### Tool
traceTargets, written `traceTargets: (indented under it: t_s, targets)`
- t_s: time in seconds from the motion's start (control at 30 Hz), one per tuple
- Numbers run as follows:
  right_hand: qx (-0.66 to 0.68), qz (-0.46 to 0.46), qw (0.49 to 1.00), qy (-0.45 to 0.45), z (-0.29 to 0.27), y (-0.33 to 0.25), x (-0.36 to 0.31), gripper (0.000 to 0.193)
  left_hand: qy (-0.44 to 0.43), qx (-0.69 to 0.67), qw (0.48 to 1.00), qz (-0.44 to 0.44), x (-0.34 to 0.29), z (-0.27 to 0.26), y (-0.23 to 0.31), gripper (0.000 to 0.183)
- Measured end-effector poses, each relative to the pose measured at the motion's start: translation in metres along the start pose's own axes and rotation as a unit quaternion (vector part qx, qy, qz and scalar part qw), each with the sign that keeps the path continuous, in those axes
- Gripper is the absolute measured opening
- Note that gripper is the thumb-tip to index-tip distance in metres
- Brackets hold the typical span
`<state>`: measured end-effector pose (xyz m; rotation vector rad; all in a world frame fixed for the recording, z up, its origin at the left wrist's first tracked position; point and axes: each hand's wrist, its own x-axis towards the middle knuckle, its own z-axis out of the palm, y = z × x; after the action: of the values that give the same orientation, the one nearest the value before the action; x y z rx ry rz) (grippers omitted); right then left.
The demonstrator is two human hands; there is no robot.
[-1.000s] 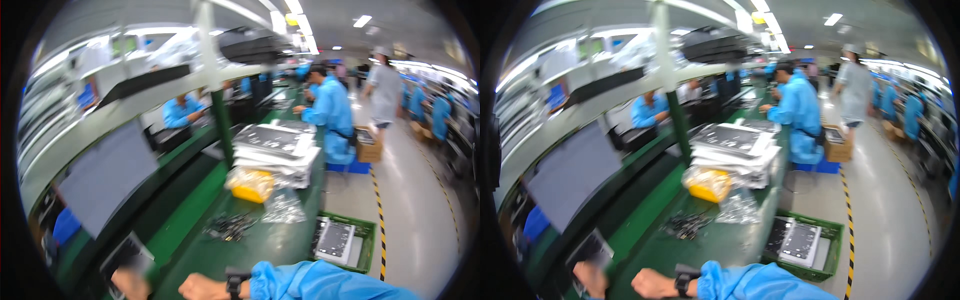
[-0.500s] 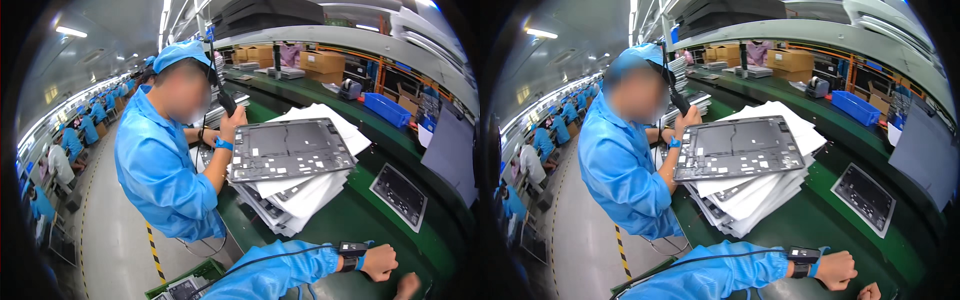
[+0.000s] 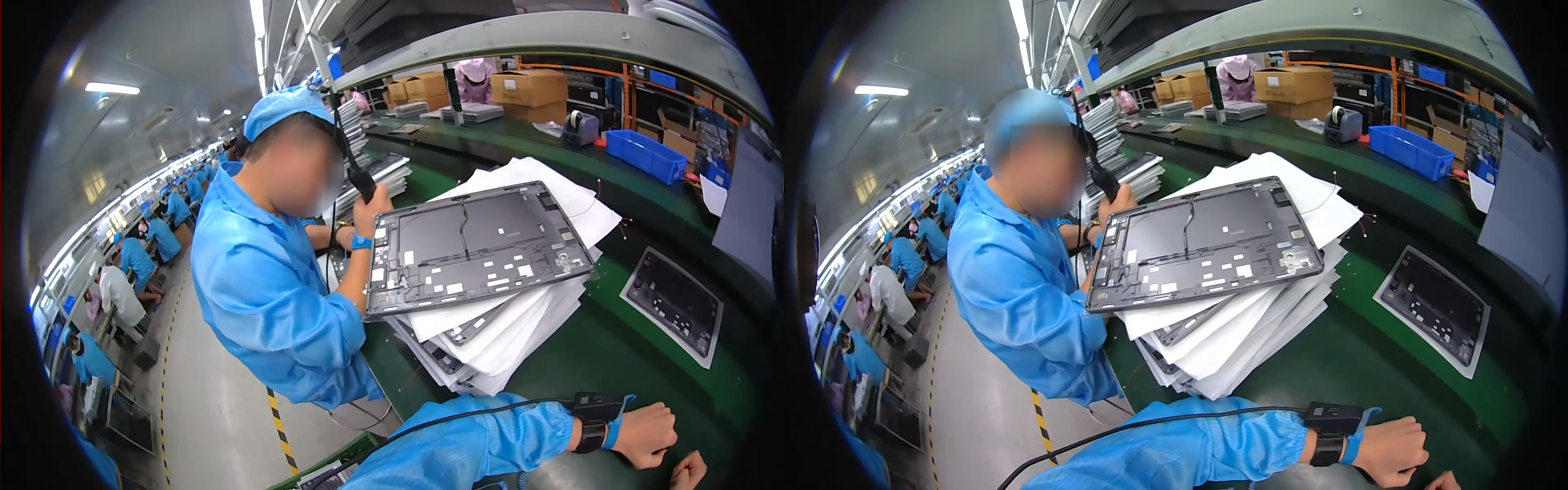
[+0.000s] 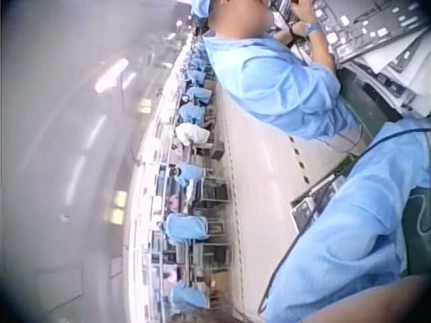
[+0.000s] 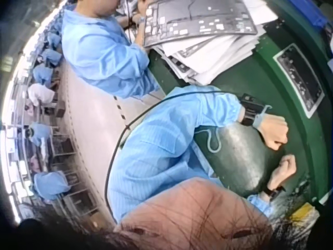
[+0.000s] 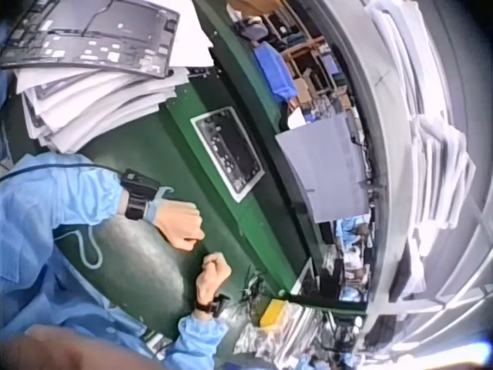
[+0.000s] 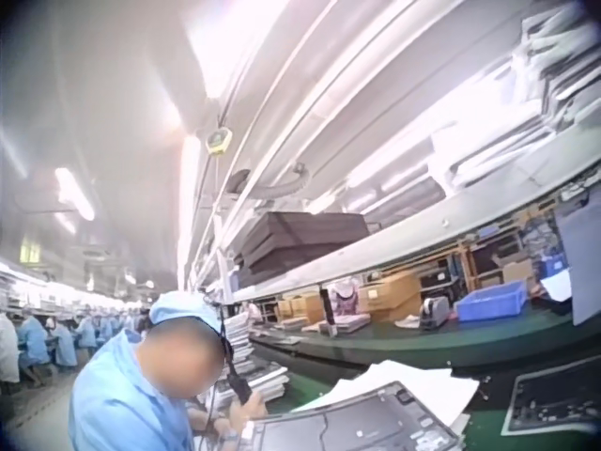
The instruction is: Assembling the internal wiring and frame for laptop display panels.
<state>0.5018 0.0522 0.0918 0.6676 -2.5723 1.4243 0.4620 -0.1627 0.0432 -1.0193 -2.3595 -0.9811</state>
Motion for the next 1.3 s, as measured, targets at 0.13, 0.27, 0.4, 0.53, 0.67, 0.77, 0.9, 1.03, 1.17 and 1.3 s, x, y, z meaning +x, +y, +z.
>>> traceTargets:
  t_s: [0.13,0.27,0.4,0.53,0.67,0.77,0.9,1.03,1.17,1.3]
  targets:
    - [0.045,-0.014,0.999,-0.008,0.005,-0.002,-0.004,0.032,-0.011,0.020,1.000,0.001,-0.005,-0.010,0.004,0.023]
    - [0.118,-0.002,0.993,0.019,0.008,-0.001,-0.011,0.037,-0.017,0.013,1.000,0.010,-0.006,-0.016,0.008,0.025]
    - [0.148,0.024,0.988,0.029,0.005,0.005,-0.020,0.044,-0.022,0.001,0.999,0.032,0.000,-0.016,0.014,0.025]
    - [0.180,0.020,0.980,0.084,0.023,0.041,-0.023,0.010,-0.033,-0.020,0.995,0.087,-0.004,-0.027,0.008,0.023]
    - [0.064,-0.004,0.998,0.008,0.030,0.002,-0.004,0.010,-0.055,0.026,0.995,0.076,-0.004,-0.054,0.009,0.027]
    - [0.095,-0.011,0.995,0.023,0.031,-0.003,0.003,0.007,-0.078,0.020,0.995,0.052,0.004,-0.065,0.009,0.028]
    - [0.114,-0.021,0.993,0.026,0.027,-0.003,-0.002,0.006,-0.078,0.015,0.997,0.019,0.006,-0.053,0.014,0.035]
    - [0.120,-0.035,0.991,0.036,0.027,0.000,-0.013,0.009,-0.073,0.005,0.997,0.035,0.009,-0.045,0.017,0.035]
    - [0.132,-0.025,0.991,0.003,0.029,-0.002,-0.013,0.010,-0.069,0.011,0.997,0.021,0.005,-0.046,0.018,0.035]
    - [0.125,-0.012,0.992,0.001,0.025,-0.005,-0.012,0.006,-0.074,0.020,0.997,0.031,0.008,-0.046,0.018,0.035]
